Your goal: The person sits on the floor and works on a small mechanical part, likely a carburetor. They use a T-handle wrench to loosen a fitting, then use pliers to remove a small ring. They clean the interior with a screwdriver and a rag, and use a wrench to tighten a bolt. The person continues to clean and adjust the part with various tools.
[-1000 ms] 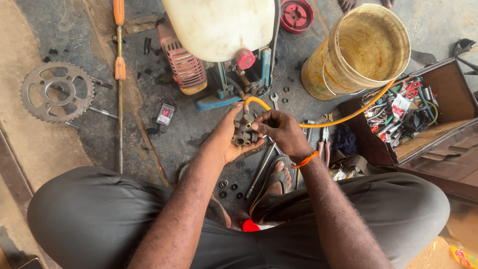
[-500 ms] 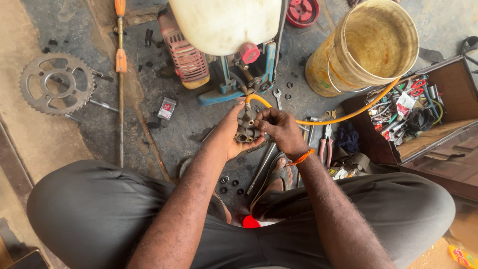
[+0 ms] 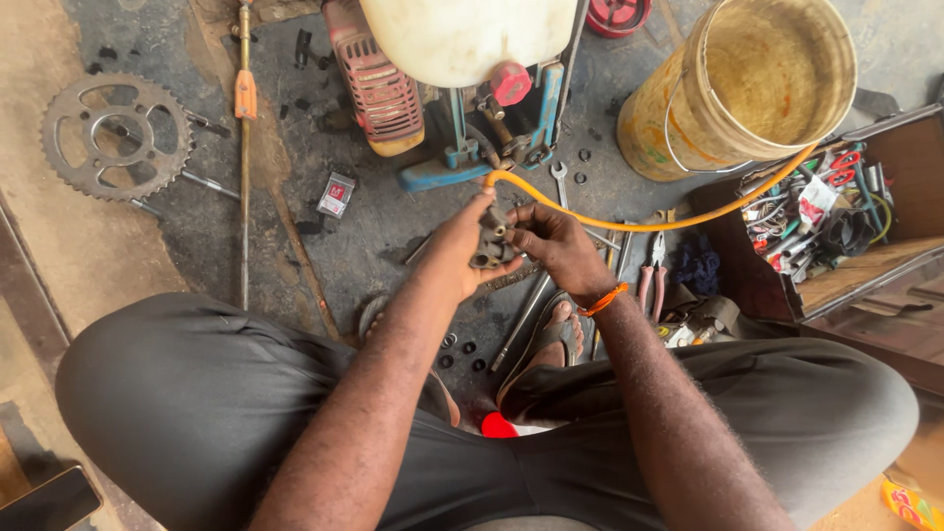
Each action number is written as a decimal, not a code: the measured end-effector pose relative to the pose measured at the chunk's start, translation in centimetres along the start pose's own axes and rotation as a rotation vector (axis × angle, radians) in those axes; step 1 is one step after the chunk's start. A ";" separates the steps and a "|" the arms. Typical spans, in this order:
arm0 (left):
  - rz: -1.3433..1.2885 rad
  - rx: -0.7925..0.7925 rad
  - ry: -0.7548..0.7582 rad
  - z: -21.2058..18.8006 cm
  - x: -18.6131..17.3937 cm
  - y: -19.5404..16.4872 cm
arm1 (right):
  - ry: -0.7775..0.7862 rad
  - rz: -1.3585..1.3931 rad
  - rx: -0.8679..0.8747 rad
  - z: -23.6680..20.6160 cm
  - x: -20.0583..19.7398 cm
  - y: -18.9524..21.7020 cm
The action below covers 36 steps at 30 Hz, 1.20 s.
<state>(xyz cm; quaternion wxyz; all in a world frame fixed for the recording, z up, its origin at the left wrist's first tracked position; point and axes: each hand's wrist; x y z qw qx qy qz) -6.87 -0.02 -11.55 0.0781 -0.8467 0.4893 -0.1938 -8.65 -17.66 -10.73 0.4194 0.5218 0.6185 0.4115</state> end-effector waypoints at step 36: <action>0.107 0.030 0.060 -0.8 0.0 -1.1 | -0.081 -0.045 0.016 0.0 0.0 1.5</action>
Point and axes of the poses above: each hand's wrist, its own z-axis towards the middle knuckle, its own x-axis out of the palm, y = z × x, and after that the axes turned 15 degrees about -y, right-handed
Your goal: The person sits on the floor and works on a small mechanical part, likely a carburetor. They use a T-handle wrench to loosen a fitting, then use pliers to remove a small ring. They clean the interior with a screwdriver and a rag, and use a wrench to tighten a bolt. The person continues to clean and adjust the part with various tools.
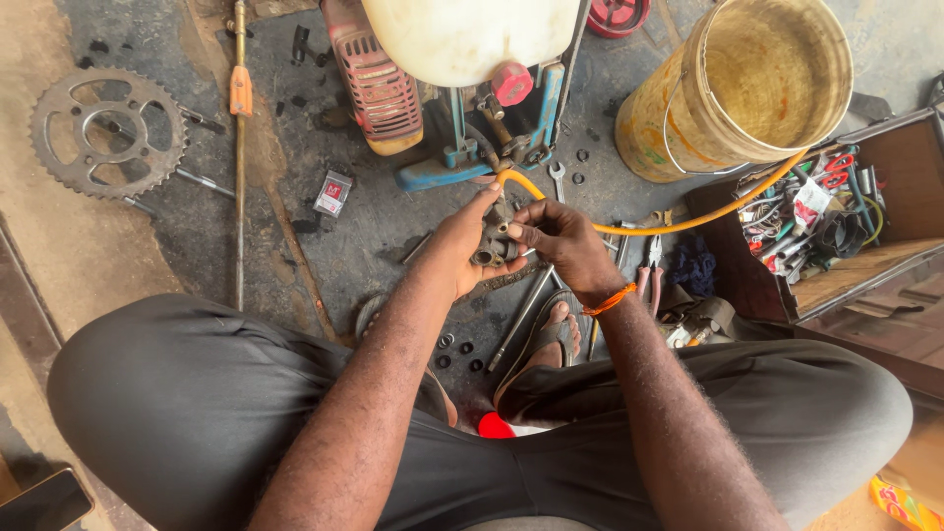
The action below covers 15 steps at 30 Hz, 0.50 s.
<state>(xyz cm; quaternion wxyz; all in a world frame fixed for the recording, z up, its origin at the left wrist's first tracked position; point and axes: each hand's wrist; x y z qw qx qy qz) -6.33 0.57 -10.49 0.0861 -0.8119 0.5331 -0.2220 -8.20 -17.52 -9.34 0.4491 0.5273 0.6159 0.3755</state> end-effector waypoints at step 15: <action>-0.017 0.004 0.003 -0.1 0.1 -0.1 | -0.024 0.011 0.137 0.1 -0.2 0.1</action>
Point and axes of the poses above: each hand's wrist, its own z-axis towards the middle knuckle, its own x-axis out of the palm, y = z × x, and after that the axes turned 15 degrees about -y, right-handed
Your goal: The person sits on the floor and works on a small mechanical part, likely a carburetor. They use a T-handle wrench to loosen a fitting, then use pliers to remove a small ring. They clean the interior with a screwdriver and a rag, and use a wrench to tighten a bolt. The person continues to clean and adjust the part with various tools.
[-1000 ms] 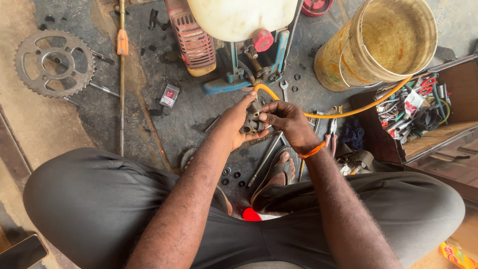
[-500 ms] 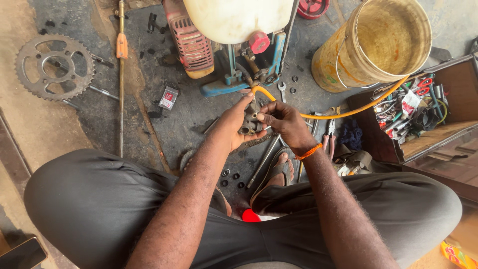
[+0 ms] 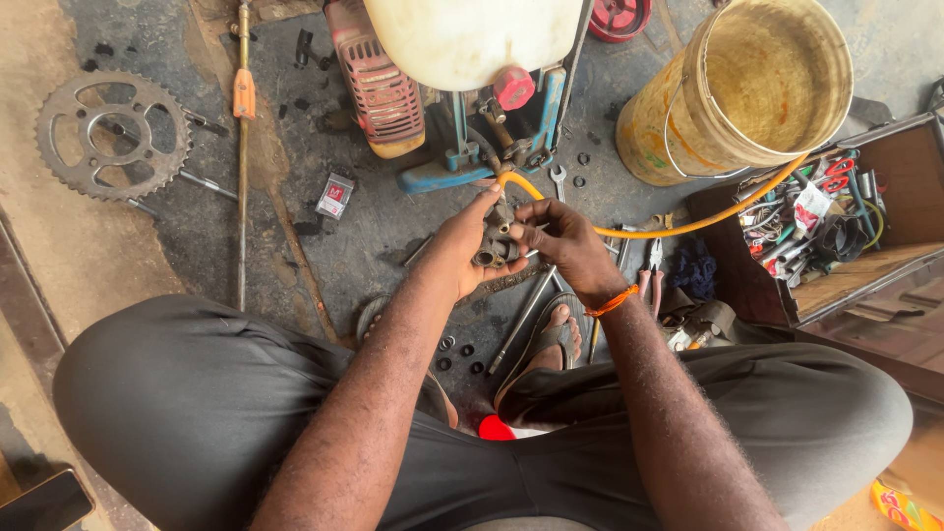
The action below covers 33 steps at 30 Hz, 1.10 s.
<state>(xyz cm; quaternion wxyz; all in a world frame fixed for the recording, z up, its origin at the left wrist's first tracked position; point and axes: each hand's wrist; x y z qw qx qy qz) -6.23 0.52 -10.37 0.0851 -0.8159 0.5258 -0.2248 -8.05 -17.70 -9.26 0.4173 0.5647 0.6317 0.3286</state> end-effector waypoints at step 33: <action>-0.017 -0.002 -0.044 1.4 -0.8 0.3 | 0.040 -0.229 0.066 1.7 0.2 -4.5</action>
Point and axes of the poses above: each hand's wrist, its own z-axis towards the middle knuckle, its own x-axis out of the palm, y = z × x, and after that the axes turned 15 degrees about -y, right-handed
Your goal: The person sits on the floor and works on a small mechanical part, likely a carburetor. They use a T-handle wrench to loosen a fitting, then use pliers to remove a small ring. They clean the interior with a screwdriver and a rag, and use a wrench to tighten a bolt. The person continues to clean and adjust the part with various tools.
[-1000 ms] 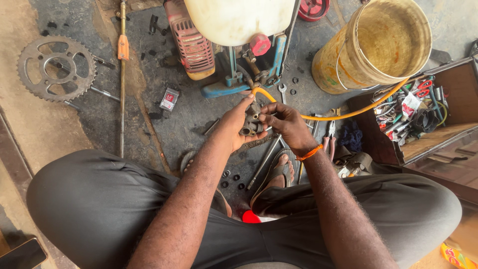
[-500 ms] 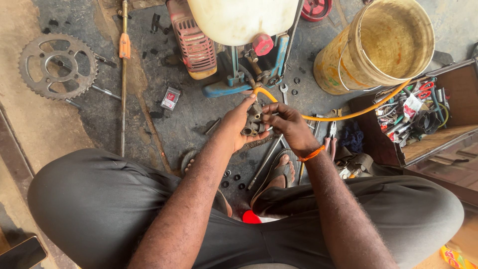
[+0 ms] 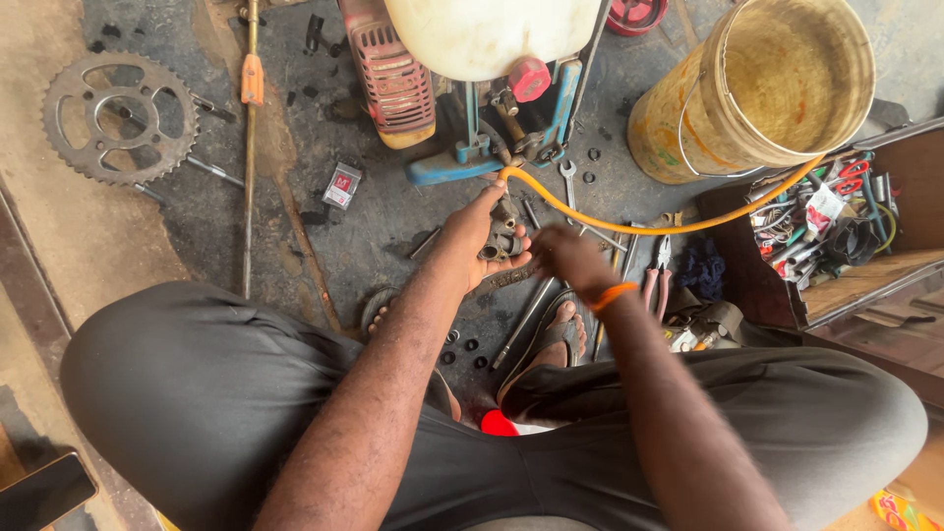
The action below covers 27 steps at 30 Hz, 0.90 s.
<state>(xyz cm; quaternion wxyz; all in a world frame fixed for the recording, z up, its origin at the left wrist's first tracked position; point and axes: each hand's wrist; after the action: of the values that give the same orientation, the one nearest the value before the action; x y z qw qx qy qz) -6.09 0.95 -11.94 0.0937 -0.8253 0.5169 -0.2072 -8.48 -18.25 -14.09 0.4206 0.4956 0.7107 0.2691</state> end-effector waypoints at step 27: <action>0.271 0.117 -0.031 2.0 1.2 4.2 | 0.081 0.382 0.357 0.4 0.7 3.6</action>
<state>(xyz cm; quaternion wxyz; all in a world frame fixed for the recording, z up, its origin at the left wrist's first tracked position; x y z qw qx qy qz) -8.13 -2.15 -14.96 0.1767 -0.7443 0.6091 -0.2095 -6.54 -16.25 -11.60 0.2391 0.6759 0.6569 0.2335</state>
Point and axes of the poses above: each hand's wrist, its own z-axis towards the middle knuckle, its own x-axis out of the palm, y = z × x, and after that the axes turned 15 degrees about -y, right-handed
